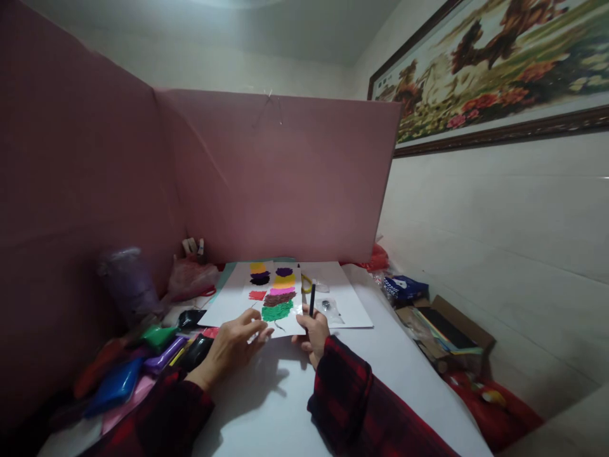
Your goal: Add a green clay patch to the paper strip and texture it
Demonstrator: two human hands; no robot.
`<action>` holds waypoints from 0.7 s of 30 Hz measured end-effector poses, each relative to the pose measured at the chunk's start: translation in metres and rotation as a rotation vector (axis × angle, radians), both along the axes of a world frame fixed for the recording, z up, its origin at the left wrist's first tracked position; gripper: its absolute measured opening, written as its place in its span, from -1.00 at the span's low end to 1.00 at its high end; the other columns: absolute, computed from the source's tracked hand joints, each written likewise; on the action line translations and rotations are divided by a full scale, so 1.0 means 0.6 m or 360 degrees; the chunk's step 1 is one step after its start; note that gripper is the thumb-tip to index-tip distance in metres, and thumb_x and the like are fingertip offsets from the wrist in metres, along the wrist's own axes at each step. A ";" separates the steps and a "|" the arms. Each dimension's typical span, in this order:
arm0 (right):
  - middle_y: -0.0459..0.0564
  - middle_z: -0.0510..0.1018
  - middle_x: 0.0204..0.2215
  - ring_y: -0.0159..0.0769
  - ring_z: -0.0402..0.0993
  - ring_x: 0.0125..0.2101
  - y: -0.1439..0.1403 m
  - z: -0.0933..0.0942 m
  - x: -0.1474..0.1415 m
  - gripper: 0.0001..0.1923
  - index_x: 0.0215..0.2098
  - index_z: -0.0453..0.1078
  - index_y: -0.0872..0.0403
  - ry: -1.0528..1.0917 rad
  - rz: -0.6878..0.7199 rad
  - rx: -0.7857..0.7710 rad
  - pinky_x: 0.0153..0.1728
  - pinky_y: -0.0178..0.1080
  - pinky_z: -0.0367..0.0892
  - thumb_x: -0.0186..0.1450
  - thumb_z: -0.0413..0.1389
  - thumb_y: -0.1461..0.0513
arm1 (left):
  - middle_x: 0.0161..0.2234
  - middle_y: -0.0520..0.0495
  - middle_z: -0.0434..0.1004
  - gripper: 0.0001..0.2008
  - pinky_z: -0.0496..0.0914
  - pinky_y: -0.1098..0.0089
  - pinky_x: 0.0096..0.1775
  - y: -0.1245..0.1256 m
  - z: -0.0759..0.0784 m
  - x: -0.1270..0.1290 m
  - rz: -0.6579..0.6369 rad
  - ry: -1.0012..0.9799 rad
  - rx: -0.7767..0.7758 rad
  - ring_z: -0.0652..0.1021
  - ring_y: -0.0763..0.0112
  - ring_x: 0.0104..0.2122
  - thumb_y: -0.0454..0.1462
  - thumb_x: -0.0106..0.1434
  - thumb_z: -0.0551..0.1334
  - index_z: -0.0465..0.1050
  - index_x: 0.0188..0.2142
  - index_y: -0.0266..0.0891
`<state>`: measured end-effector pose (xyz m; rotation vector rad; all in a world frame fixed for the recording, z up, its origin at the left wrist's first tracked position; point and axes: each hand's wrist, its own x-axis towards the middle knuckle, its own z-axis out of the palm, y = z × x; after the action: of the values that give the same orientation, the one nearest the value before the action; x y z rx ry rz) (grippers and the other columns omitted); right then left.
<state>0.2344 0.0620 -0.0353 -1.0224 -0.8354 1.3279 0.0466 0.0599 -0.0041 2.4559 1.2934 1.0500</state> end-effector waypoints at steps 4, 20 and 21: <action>-0.24 0.34 -0.64 -0.51 0.28 -0.79 -0.001 -0.003 -0.002 -0.44 0.02 0.27 0.10 0.0019 0.0005 0.0047 -0.87 -0.55 -0.18 0.06 0.23 0.20 | -0.46 -0.07 0.48 -0.64 0.30 0.36 -0.33 0.015 0.001 -0.012 0.0251 -0.0405 -0.0261 0.47 0.32 -0.42 -0.07 0.29 0.02 0.44 -0.47 -0.18; -0.19 0.40 -0.64 -0.45 0.24 -0.76 -0.029 0.012 -0.003 -0.40 -0.02 0.36 0.13 -0.0002 0.0400 0.0233 -0.80 -0.41 0.20 -0.08 0.14 0.27 | -0.60 -0.04 0.43 -0.57 -0.01 0.58 -0.74 0.022 0.025 -0.026 -0.0267 -0.1847 -0.1595 0.26 0.60 -0.75 -0.05 0.36 0.02 0.49 -0.28 -0.35; -0.19 0.39 -0.65 -0.46 0.23 -0.75 -0.029 0.012 -0.003 -0.41 -0.04 0.37 0.13 -0.0011 0.0436 0.0237 -0.78 -0.40 0.19 -0.11 0.13 0.29 | -0.64 0.01 0.39 -0.59 -0.02 0.58 -0.75 0.024 0.025 -0.028 -0.0299 -0.1900 -0.1625 0.20 0.61 -0.78 -0.06 0.37 0.02 0.48 -0.28 -0.34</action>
<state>0.2324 0.0448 -0.0281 -0.8163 -1.0924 1.4670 0.0300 0.0742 0.0109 0.8622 0.7807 1.0764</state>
